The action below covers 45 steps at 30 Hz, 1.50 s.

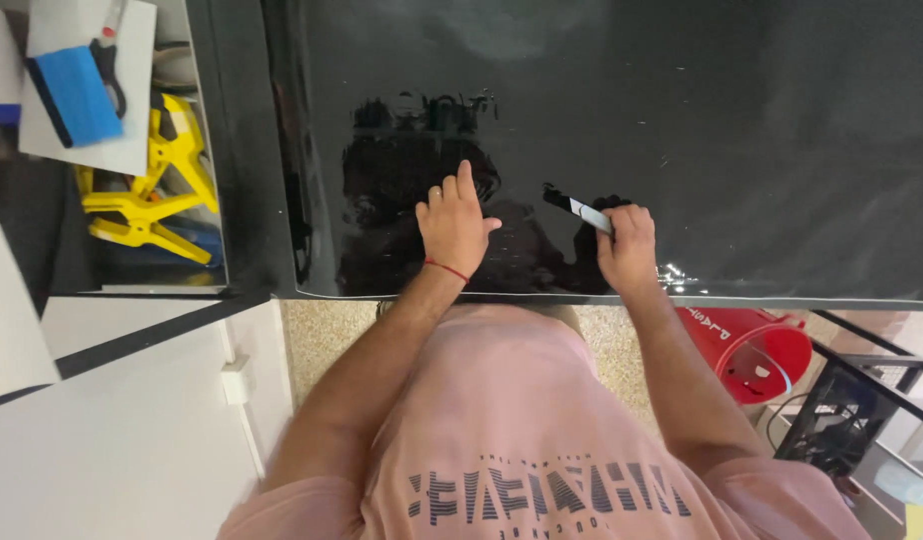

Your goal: The person scrapes a black glossy surface with a metal scraper to remove a sticker. They use their left hand to peel away the loosened sticker material while continuing to scrape the surface. The sticker is eventually removed, revealing text underneath.

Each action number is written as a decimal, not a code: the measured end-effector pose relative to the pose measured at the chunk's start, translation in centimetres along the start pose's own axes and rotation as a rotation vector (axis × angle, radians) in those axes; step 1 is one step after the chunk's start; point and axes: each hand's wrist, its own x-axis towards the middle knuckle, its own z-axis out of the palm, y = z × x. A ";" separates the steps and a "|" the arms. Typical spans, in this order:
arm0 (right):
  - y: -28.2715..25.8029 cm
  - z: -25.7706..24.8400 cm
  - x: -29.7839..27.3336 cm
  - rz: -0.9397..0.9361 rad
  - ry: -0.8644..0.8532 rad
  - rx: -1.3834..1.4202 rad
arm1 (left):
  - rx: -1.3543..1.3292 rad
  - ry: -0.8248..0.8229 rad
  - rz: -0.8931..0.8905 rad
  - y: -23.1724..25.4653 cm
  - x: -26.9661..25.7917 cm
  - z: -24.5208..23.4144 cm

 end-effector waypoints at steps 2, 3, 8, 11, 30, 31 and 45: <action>0.2 0.2 -0.2 -0.023 0.009 -0.014 | -0.007 -0.020 -0.012 0.4 -0.1 0.1; 0.2 0.3 -0.4 -0.046 0.021 -0.034 | -0.019 -0.036 -0.021 0.5 -0.3 0.2; -0.1 0.4 0.1 -0.120 0.060 -0.060 | -0.059 -0.030 -0.078 1.9 -0.7 0.9; 0.1 0.6 0.3 -0.181 0.103 -0.067 | -0.107 -0.032 -0.124 2.1 -0.9 1.0; 0.8 1.6 -0.6 -0.296 0.207 -0.107 | -0.116 0.239 -0.065 0.3 -2.6 2.3; -0.1 1.2 -0.4 -0.288 0.207 -0.113 | -0.120 0.234 -0.057 0.0 -2.4 1.9; -1.7 1.0 -0.9 -0.157 0.160 -0.068 | -0.135 0.406 0.396 -4.8 -7.0 2.9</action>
